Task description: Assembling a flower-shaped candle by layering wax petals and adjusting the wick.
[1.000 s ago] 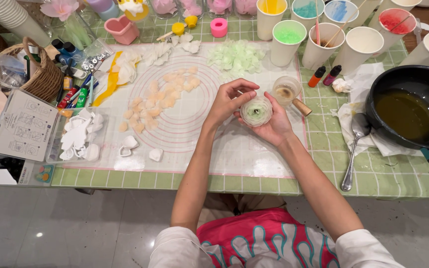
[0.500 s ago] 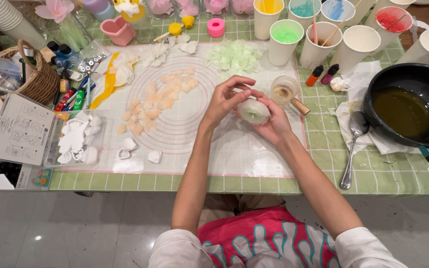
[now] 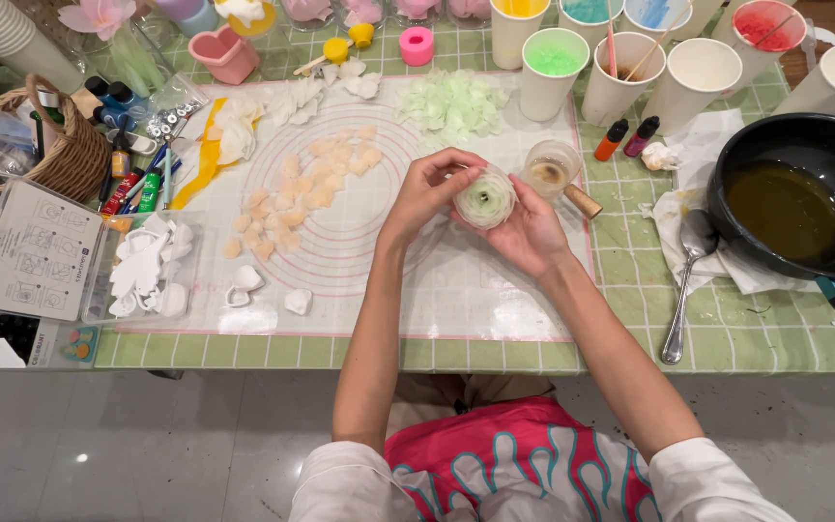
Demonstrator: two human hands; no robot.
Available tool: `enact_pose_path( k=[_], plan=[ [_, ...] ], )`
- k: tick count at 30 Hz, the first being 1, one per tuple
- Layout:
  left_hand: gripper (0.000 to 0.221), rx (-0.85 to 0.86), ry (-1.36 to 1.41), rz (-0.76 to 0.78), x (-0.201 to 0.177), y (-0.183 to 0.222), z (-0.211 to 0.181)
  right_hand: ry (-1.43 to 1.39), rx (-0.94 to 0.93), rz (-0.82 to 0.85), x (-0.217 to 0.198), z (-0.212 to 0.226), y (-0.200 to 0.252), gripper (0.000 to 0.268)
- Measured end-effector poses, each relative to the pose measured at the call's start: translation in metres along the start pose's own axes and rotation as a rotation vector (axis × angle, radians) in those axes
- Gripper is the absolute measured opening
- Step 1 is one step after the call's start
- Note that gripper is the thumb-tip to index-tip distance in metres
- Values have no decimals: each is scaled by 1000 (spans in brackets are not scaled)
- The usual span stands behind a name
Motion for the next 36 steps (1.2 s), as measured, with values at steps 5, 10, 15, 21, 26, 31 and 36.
enact_pose_path(
  k=[5,10,15,21,26,31,36],
  plan=[
    [21,-76,26,-91,-12,1,8,166,-17,74,16,3,2,54],
    [21,-52,61,-102,-17,-1,17,217,-52,59,13,4,1,54],
    [20,-28,109,-85,-22,-8,33,184,-62,86,6,4,0,54],
    [18,-17,89,-75,-19,-4,28,44,-26,103,-5,-3,-4,54],
    [17,-44,118,-60,-11,-1,19,-26,-40,108,-8,-1,-3,51],
    [17,-93,140,-74,-8,1,16,-56,-39,98,-8,-1,-3,49],
    [18,-105,127,-85,-11,1,19,-120,-15,80,-15,-6,-6,47]
  ],
)
Point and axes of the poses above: each hand's wrist, its own y-axis away from the middle knuckle, its own x-axis out of the palm, z = x × y, the point moved 8 cm from there along -y, towards the middle knuckle, and after that the axes turned 1 degree about z, right-handed, at the moved point
